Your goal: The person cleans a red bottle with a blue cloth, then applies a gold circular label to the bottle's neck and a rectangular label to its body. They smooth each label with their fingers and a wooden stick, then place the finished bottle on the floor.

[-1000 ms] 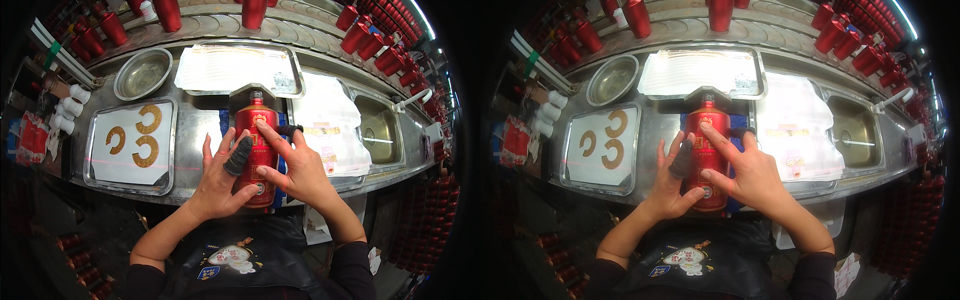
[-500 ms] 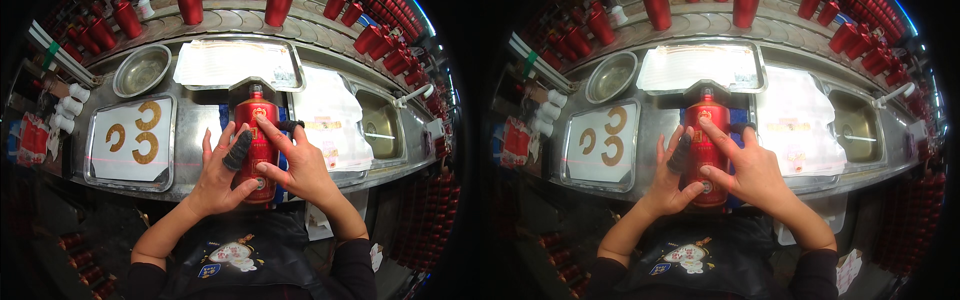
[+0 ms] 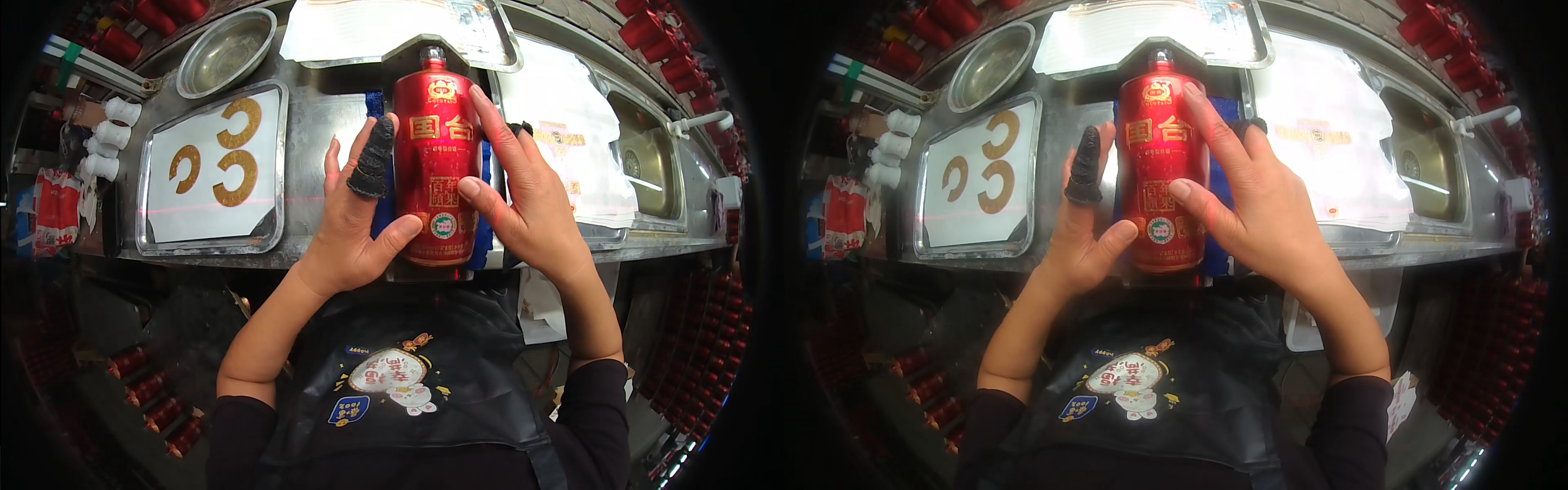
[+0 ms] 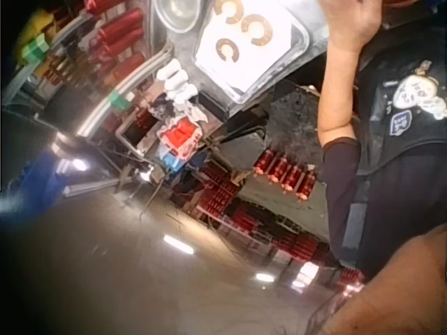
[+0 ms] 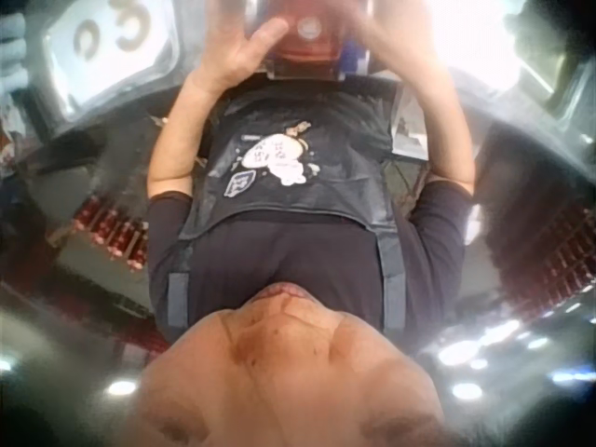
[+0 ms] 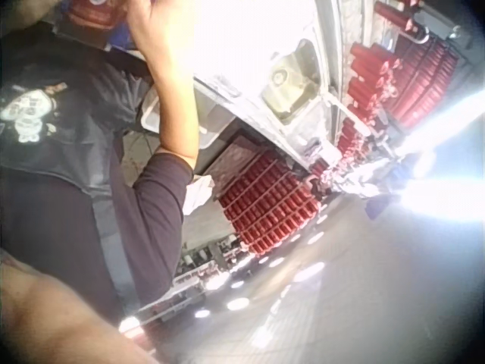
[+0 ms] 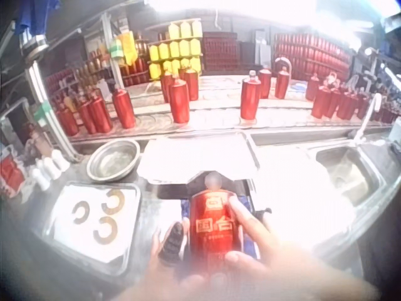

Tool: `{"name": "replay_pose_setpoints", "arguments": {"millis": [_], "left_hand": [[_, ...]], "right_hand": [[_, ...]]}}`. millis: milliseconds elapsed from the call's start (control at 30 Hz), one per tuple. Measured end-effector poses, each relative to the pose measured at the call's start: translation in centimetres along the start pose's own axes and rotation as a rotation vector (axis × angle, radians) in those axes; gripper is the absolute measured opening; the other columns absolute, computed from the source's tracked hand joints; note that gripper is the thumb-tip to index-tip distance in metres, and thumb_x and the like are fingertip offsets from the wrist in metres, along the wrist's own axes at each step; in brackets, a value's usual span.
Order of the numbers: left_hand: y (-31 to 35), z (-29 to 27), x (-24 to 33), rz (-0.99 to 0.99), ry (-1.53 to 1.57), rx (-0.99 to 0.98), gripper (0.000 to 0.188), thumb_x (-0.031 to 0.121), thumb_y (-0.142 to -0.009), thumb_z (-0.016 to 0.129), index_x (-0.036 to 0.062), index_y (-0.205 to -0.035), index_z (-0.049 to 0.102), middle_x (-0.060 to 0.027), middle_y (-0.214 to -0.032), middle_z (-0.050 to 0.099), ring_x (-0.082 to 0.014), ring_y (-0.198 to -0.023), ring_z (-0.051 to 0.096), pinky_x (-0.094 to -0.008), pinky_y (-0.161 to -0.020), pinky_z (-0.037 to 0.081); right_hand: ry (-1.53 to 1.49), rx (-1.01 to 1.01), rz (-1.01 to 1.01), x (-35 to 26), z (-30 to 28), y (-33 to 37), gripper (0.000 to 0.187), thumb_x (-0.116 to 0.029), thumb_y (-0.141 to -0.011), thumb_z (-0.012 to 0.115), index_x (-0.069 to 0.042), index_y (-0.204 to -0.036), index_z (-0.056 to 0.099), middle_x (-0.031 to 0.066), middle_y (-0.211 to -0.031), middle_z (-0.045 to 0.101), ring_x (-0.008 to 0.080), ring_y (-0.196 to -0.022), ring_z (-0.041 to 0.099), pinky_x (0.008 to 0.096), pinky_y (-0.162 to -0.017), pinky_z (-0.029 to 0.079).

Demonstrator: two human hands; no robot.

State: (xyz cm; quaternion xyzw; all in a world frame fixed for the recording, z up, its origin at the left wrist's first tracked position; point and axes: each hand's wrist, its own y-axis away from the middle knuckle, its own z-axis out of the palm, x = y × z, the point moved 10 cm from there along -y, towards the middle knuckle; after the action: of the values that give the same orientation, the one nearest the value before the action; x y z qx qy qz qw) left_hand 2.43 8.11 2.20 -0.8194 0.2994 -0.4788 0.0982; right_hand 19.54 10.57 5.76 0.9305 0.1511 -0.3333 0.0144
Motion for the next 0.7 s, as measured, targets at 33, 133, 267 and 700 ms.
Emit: {"name": "replay_pose_setpoints", "arguments": {"millis": [33,133,267,700], "left_hand": [[0.1,0.0,0.0,0.000,0.015,0.007,0.087,0.041,-0.094,0.067,0.0059,-0.161,0.024,-0.0184,-0.164,0.031,-0.0377,-0.154,0.022,-0.0634,-0.119,0.001],[0.1,0.1,0.4,0.022,0.012,-0.008,0.086,0.040,-0.094,0.066,0.0059,-0.161,0.025,-0.0174,-0.164,0.033,-0.0375,-0.155,0.022,-0.0634,-0.119,0.000],[-0.2,0.8,0.7,0.031,-0.023,-0.072,0.082,0.041,-0.095,0.066,0.0057,-0.159,0.029,-0.0174,-0.163,0.035,-0.0374,-0.155,0.020,-0.0639,-0.119,0.000],[-0.2,0.2,0.4,0.019,0.125,-0.020,0.071,0.039,-0.099,0.060,0.0064,-0.157,0.035,-0.0174,-0.161,0.037,-0.0351,-0.156,0.018,-0.0618,-0.120,-0.002]], "right_hand": [[0.017,-0.011,0.022,0.1,0.0,0.2,0.080,-0.042,-0.091,0.069,-0.025,-0.161,0.034,0.0167,-0.096,0.056,0.0297,-0.080,0.056,0.0397,-0.078,0.048],[0.093,-0.013,-0.064,-1.0,0.0,0.4,0.075,-0.044,-0.091,0.069,-0.028,-0.158,0.039,0.0156,-0.095,0.055,0.0274,-0.077,0.054,0.0388,-0.076,0.047],[0.146,0.027,-0.132,-1.4,0.2,0.0,0.072,-0.047,-0.090,0.070,-0.034,-0.155,0.044,0.0150,-0.089,0.052,0.0293,-0.077,0.055,0.0393,-0.074,0.048],[0.028,-0.021,-0.147,-1.1,-0.1,0.7,0.075,-0.043,-0.087,0.074,-0.026,-0.154,0.047,0.0127,-0.091,0.058,0.0220,-0.079,0.043,0.0354,-0.074,0.044]]}}
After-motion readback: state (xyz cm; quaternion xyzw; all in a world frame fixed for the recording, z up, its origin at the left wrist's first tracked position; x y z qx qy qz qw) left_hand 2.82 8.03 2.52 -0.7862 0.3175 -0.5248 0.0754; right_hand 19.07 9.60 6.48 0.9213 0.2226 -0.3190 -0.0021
